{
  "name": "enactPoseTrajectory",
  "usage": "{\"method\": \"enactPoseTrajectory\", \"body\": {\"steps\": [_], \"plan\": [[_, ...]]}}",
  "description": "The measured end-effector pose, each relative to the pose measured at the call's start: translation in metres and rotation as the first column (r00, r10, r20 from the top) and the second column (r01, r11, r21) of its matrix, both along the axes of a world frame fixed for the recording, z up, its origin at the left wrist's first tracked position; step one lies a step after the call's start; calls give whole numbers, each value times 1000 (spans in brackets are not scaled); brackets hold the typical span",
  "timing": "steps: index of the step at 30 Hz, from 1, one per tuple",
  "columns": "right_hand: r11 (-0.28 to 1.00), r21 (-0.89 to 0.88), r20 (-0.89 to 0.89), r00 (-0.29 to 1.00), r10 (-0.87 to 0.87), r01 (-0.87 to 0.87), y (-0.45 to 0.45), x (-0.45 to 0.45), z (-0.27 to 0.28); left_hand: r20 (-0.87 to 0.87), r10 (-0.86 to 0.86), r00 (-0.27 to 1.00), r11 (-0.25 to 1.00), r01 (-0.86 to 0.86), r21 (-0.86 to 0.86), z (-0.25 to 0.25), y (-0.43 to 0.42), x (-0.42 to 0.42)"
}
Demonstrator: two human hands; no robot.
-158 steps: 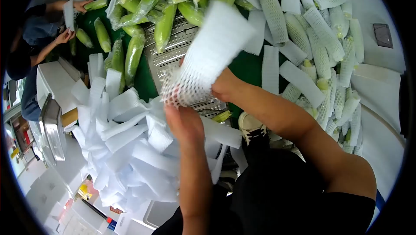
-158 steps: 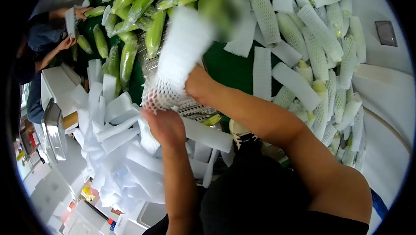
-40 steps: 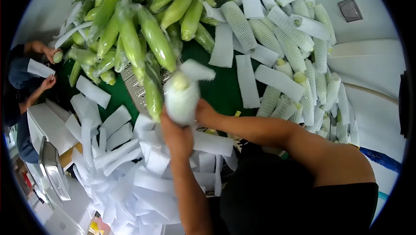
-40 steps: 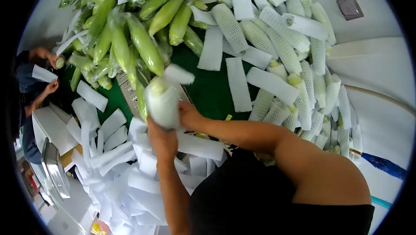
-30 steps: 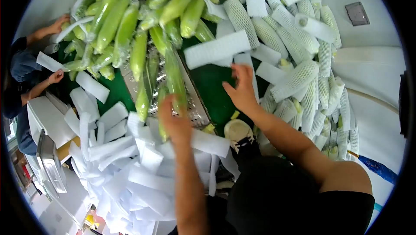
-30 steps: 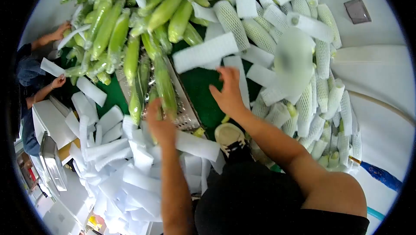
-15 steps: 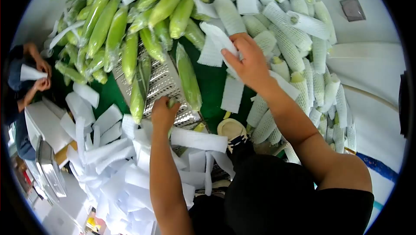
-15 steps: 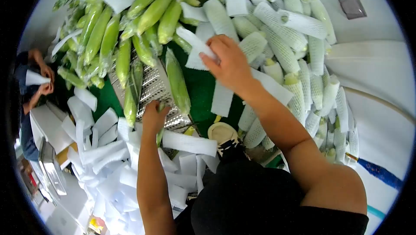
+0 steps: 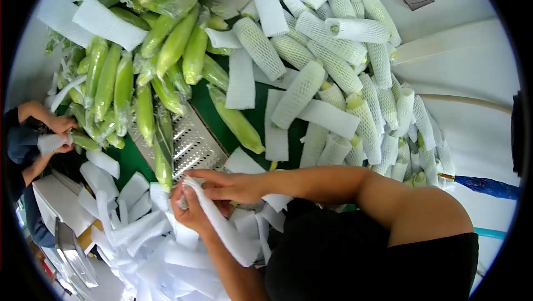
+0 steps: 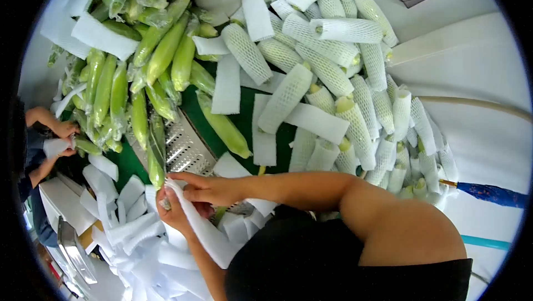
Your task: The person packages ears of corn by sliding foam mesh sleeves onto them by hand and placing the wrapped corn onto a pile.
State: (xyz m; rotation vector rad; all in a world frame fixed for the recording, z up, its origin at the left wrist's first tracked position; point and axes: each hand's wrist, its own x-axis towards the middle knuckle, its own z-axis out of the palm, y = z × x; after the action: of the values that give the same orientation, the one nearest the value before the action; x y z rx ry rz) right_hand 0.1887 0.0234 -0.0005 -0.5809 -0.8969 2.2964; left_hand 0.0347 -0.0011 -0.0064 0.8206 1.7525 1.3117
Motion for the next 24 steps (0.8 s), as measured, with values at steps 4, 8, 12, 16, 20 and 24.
{"method": "enactPoseTrajectory", "body": {"steps": [4,8,12,16,20,24], "plan": [[913,403,346,913,-217,64,14,7,17,25,-189,982,918,167,359,-31,-3,-7],[210,961,16,727,-687,178,27,10,30,-255,4,967,988,36,150,-7,-11,-20],[701,607,-116,914,-388,374,23,-23,51,77,-16,997,989,4,149,6,-18,7],[973,-139,-14,982,-189,185,36,-35,47,-182,-162,970,985,148,-90,-51,-50,-30],[944,-181,95,960,-262,276,41,-38,35,551,-134,823,969,-6,245,-12,-41,-3],[948,-128,335,913,-234,291,43,-33,16,651,-75,756,971,-93,220,28,-30,24]]}}
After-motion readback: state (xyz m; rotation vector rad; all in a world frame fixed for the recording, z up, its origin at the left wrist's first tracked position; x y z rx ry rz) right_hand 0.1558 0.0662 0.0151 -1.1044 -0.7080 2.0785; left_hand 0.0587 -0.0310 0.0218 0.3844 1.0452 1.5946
